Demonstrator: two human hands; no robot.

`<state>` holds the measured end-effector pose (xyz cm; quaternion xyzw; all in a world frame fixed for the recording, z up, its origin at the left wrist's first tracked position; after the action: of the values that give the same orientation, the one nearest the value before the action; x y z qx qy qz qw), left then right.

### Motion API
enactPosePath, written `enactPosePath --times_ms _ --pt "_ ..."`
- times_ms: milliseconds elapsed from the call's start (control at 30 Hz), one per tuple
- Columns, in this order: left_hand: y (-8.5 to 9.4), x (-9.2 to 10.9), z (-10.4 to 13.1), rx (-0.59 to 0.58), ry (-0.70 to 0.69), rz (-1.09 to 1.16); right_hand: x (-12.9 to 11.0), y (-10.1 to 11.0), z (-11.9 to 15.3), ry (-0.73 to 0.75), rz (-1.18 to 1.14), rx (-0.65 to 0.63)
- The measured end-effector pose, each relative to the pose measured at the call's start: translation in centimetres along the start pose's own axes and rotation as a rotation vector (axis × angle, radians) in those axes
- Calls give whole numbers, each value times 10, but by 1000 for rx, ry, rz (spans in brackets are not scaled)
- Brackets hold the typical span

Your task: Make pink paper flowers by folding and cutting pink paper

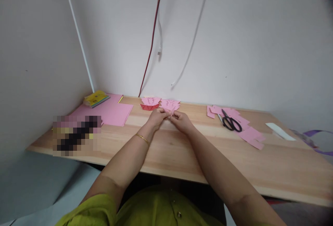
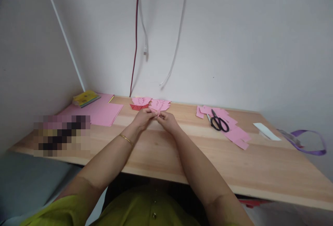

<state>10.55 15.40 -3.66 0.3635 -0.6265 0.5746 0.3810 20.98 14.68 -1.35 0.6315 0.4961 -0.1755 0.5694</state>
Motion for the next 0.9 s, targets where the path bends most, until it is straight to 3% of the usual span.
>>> enactPosePath --times_ms 133,367,667,900 --pt "-2 7 0 -37 -31 -25 0 10 0 -26 -26 26" --pt "8 12 -1 23 -84 -278 2 2 0 -45 -4 -89" --pt "14 14 5 225 -94 164 -2 -3 -1 3 -18 -103" --pt "35 27 2 318 -118 360 -2 -7 1 9 27 -115"
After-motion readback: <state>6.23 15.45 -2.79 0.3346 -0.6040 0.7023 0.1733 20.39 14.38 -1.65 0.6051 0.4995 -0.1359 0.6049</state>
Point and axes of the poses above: each hand's wrist, its own z-axis away from the middle knuckle, its own y-axis out of the back of the hand, x = y × z, the point moved 10 cm from there along -z, towards the middle knuckle, and after that the axes turned 10 degrees about z, right-handed, at the moved point
